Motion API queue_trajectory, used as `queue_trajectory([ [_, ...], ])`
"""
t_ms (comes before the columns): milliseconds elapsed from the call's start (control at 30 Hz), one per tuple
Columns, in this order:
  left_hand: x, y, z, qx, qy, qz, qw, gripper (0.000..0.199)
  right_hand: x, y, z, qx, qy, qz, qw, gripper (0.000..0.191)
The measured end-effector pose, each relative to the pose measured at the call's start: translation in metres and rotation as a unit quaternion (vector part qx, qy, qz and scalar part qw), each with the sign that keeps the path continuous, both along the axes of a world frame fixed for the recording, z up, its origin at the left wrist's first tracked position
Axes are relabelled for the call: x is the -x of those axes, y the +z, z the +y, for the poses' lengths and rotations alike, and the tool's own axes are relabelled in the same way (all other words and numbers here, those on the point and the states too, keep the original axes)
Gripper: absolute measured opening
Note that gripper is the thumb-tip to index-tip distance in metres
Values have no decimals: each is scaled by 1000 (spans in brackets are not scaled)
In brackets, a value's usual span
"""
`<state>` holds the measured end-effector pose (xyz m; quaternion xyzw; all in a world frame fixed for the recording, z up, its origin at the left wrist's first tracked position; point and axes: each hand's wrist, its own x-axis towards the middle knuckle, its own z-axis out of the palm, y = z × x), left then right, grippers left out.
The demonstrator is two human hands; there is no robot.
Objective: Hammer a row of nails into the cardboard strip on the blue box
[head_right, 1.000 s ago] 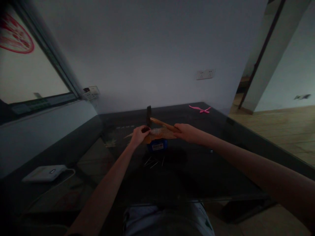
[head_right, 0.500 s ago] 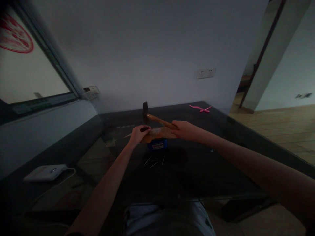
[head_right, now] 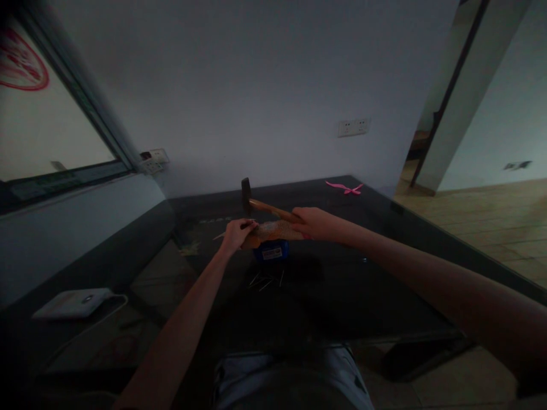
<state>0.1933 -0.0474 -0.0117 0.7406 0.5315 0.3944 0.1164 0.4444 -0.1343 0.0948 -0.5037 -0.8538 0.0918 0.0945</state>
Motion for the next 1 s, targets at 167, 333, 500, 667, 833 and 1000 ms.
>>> queue_trajectory([
  [167,-2,2,-3,9,5,13,1000,16,-5,0,6,11,15,-9,1000,16],
  [333,-1,-1,-1,0,-10,1,1000,16,-8,2,10,-39,14,21,999,19],
  [500,-1,1,-1,3,0,4,1000,15,-4,0,6,5,8,8,1000,15],
  [667,0,3,-1,8,-6,5,1000,17,-4,3,0,5,-3,37,999,16],
  [833,1,0,1,2,-19,-5,1000,18,-13,-3,-10,10,-39,198,979,18],
  [1000,-1,-1,0,8,-56,-67,996,18,-18,-44,-26,108,-47,441,890,23],
])
